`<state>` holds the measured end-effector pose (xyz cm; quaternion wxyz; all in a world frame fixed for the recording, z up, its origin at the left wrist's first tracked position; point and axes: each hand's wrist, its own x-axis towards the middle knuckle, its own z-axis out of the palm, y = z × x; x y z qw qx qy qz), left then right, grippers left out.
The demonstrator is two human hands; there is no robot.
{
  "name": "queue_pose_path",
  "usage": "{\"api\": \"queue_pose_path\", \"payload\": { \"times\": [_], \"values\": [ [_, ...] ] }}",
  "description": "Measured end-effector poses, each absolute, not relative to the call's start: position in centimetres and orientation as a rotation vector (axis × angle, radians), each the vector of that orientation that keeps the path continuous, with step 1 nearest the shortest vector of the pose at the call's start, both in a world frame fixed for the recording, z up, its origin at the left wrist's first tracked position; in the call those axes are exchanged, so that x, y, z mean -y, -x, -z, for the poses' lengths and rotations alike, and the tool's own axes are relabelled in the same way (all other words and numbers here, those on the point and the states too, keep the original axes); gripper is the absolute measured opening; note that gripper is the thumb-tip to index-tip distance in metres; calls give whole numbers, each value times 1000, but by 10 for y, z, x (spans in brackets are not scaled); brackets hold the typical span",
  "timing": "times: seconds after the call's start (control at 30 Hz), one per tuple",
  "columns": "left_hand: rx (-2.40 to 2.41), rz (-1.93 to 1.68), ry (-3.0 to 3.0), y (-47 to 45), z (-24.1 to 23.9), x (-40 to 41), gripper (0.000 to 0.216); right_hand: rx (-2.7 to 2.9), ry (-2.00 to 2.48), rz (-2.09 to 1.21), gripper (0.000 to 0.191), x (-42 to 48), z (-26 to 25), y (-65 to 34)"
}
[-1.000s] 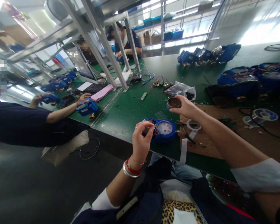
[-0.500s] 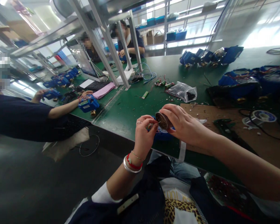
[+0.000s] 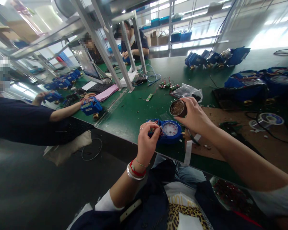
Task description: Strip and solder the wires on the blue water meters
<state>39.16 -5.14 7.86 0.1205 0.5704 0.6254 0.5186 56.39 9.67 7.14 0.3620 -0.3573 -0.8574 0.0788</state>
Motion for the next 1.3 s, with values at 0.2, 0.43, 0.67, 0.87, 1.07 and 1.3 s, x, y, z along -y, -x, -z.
{"api": "queue_pose_path", "payload": {
  "times": [0.2,0.43,0.67,0.87,1.07,1.3],
  "values": [
    [-1750,-1517,-1762,-390,-71,57,8,2126,1300,-546,69,-161,-1,-565],
    [-1810,-1515,-1825,-396,-75,56,8,2045,1090,-681,60,-127,-14,-552],
    [-1876,-1524,-1900,-407,-66,54,6,2066,1027,-1169,41,-71,-32,-540],
    [-1867,-1542,-1871,-394,-64,46,9,1719,1182,-1071,45,-25,-30,-535],
    [-1733,-1386,-1909,-388,-69,51,10,1602,1165,-1036,46,0,-28,-529],
    [-1728,-1462,-1864,-394,-62,55,13,1607,1163,-1031,45,-5,-26,-531]
  ]
}}
